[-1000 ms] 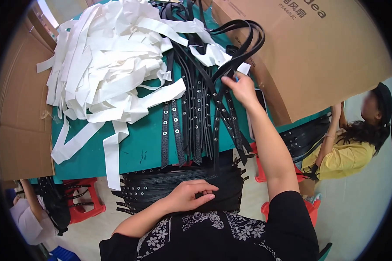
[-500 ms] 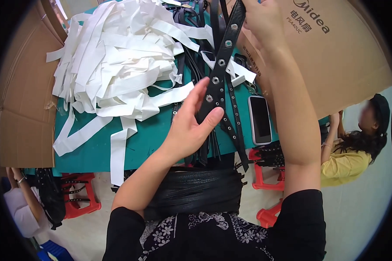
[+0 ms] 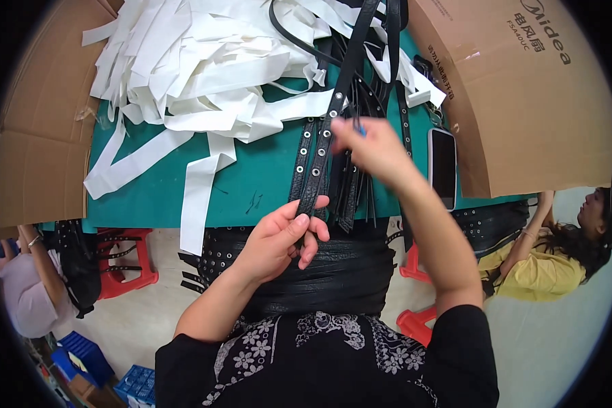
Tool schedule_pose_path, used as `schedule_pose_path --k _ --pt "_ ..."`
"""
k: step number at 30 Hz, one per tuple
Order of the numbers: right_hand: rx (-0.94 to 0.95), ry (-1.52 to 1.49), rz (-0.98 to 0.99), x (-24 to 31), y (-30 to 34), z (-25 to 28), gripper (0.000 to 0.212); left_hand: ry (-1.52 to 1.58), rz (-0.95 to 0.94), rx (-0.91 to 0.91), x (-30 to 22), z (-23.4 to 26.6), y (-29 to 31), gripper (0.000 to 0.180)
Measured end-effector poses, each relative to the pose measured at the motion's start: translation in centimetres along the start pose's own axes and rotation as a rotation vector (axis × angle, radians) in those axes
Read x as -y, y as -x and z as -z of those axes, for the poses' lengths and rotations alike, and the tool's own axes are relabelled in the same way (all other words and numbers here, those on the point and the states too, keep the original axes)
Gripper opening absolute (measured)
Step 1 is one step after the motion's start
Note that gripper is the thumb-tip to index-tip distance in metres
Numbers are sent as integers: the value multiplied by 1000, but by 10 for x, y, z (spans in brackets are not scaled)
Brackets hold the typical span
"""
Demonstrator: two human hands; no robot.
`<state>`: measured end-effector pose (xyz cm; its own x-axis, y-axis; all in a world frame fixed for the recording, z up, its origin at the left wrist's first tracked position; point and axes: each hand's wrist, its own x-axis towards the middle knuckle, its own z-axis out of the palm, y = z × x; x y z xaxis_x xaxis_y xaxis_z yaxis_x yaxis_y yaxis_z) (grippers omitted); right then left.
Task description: Trimming excess material and loose threads from black leather belt straps using scissors.
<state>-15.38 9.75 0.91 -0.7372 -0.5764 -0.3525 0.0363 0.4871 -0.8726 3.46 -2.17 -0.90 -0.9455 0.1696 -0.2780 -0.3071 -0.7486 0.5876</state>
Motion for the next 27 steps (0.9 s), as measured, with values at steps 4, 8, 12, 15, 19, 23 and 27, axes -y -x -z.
schedule_pose_path --k 4,8,12,15,19,23,27 --pt "77 -555 -140 -21 57 -28 17 38 84 115 3 2 -2 40" --pt "-3 -838 -124 -26 79 -30 12 195 146 208 9 -4 -4 51" --pt "-49 -861 -139 -36 81 -24 17 316 254 192 19 -1 -5 48" --pt "-49 -815 -128 -37 81 -20 18 223 189 84 26 -2 -4 43" --pt "-135 -757 -95 -34 83 -20 9 -664 -362 -307 28 -6 1 34" --pt "-296 -411 21 -29 85 -23 18 -1327 -552 -263 8 -24 5 53" --pt "-325 -163 64 -20 87 -22 19 -1135 -370 -261 19 -29 7 48"
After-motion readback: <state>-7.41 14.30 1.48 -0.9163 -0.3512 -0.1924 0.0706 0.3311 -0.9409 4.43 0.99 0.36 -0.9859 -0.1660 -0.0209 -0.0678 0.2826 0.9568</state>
